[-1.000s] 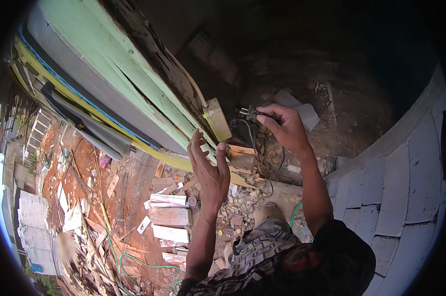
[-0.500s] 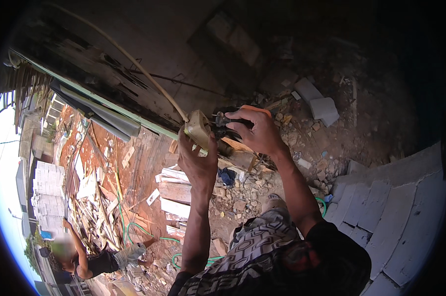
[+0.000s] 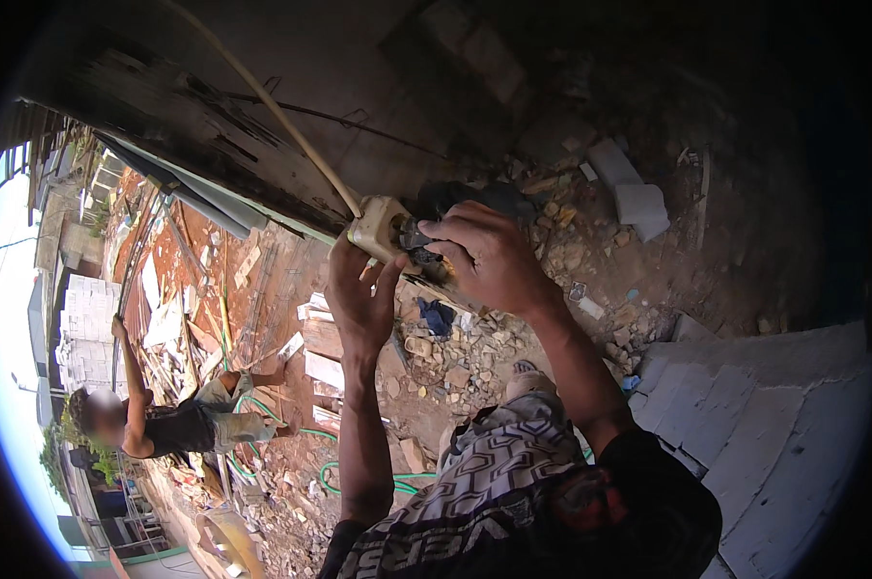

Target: The person uses an angle grinder to smooth the edges of several white marble tiles. They adjust the grinder, wipe the tiles with a cloth, and continue grinding different tiles on the ground.

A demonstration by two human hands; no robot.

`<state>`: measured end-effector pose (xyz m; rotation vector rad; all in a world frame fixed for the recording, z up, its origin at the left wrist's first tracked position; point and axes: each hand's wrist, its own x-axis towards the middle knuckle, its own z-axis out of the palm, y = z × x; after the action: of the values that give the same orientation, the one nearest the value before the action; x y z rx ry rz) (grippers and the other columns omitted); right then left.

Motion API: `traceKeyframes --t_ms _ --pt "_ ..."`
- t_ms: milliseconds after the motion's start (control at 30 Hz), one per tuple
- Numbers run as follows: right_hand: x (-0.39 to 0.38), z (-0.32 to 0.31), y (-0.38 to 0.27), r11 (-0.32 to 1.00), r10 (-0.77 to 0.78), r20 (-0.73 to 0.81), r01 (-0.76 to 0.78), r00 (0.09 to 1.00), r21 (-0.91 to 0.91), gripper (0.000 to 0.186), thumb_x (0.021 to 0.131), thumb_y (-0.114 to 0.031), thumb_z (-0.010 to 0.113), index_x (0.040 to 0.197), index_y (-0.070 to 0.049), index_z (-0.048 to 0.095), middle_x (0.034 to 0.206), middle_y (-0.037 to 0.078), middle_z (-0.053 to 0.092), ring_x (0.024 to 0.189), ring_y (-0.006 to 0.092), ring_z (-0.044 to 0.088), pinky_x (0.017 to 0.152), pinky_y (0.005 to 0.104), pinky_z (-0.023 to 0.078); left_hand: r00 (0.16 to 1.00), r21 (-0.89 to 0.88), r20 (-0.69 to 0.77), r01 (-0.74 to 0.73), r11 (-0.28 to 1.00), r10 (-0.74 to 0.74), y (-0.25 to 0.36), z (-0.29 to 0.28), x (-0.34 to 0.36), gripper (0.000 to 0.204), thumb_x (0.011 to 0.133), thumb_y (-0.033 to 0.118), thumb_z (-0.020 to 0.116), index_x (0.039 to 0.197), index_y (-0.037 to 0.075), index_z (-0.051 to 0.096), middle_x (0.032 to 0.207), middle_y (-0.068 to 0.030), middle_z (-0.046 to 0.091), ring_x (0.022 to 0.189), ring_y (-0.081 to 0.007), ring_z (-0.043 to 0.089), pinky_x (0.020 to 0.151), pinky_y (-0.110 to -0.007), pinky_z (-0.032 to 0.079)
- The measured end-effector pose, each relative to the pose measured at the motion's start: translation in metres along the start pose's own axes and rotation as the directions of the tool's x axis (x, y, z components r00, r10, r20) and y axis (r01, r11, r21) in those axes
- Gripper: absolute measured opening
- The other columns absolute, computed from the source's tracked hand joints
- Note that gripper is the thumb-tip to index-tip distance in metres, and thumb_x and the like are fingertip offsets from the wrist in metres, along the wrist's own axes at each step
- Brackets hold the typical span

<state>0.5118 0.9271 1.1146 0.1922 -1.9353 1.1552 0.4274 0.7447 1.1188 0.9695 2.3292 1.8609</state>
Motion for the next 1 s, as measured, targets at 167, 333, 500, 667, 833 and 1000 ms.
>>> traceKeyframes --t_ms 167,333,500,667,833,1000 --pt "0.010 0.002 -0.005 0.999 0.032 0.047 -0.033 0.998 0.005 0.022 0.082 0.007 0.072 0.104 0.005 0.072 0.087 0.016 0.068 0.082 0.0325 0.067 0.072 0.0398 0.054 0.999 0.030 -0.012 0.035 0.999 -0.035 0.006 0.000 0.001 0.064 0.089 0.001 0.078 0.143 -0.004 0.044 0.128 -0.0194 0.065 0.119 -0.0251 0.065 0.097 -0.040 0.058" --pt "0.009 -0.004 -0.002 0.995 -0.068 0.064 0.072 0.996 -0.070 0.029 0.075 0.011 0.071 0.104 0.006 0.072 0.087 0.015 0.066 0.082 0.0305 0.065 0.070 0.0399 0.054 1.000 -0.014 -0.019 0.022 1.000 -0.022 0.004 0.000 0.001 0.063 0.087 0.001 0.080 0.141 -0.003 0.047 0.125 -0.0189 0.068 0.115 -0.0239 0.068 0.093 -0.037 0.060" --pt "0.003 -0.002 -0.010 0.959 -0.202 0.072 0.212 0.977 -0.187 0.041 0.064 0.007 0.073 0.105 0.005 0.072 0.091 0.010 0.065 0.090 0.0273 0.065 0.073 0.0389 0.057 0.998 -0.116 -0.015 0.053 0.992 -0.055 0.012 -0.004 0.003 0.061 0.083 -0.005 0.080 0.137 -0.007 0.052 0.123 -0.0191 0.069 0.113 -0.0233 0.069 0.093 -0.035 0.061" --pt "0.000 -0.008 -0.008 0.963 -0.178 0.078 0.189 0.981 -0.191 0.041 0.064 0.004 0.075 0.105 0.004 0.072 0.094 0.009 0.066 0.094 0.0266 0.065 0.076 0.0394 0.057 1.000 -0.207 -0.002 0.018 0.978 -0.019 0.010 0.000 0.005 0.061 0.082 -0.010 0.079 0.136 -0.010 0.052 0.124 -0.0216 0.068 0.114 -0.0253 0.068 0.096 -0.038 0.061" --pt "0.007 0.001 -0.009 0.977 -0.175 0.088 0.184 0.981 -0.105 0.038 0.070 0.015 0.067 0.107 0.006 0.072 0.088 0.012 0.063 0.083 0.0284 0.062 0.068 0.0402 0.052 1.000 -0.193 -0.002 0.024 0.981 -0.025 0.007 -0.010 0.002 0.062 0.081 -0.009 0.080 0.136 -0.008 0.053 0.123 -0.0211 0.069 0.112 -0.0256 0.069 0.094 -0.038 0.061" --pt "0.017 -0.003 -0.014 0.987 -0.075 0.161 0.096 0.984 -0.128 0.028 0.081 0.016 0.068 0.106 0.004 0.073 0.086 0.013 0.067 0.077 0.0270 0.067 0.065 0.0361 0.053 0.996 -0.101 0.032 0.087 0.991 -0.084 0.014 -0.009 0.005 0.068 0.079 0.005 0.087 0.136 -0.007 0.053 0.121 -0.0211 0.070 0.100 -0.0241 0.073 0.082 -0.034 0.062"
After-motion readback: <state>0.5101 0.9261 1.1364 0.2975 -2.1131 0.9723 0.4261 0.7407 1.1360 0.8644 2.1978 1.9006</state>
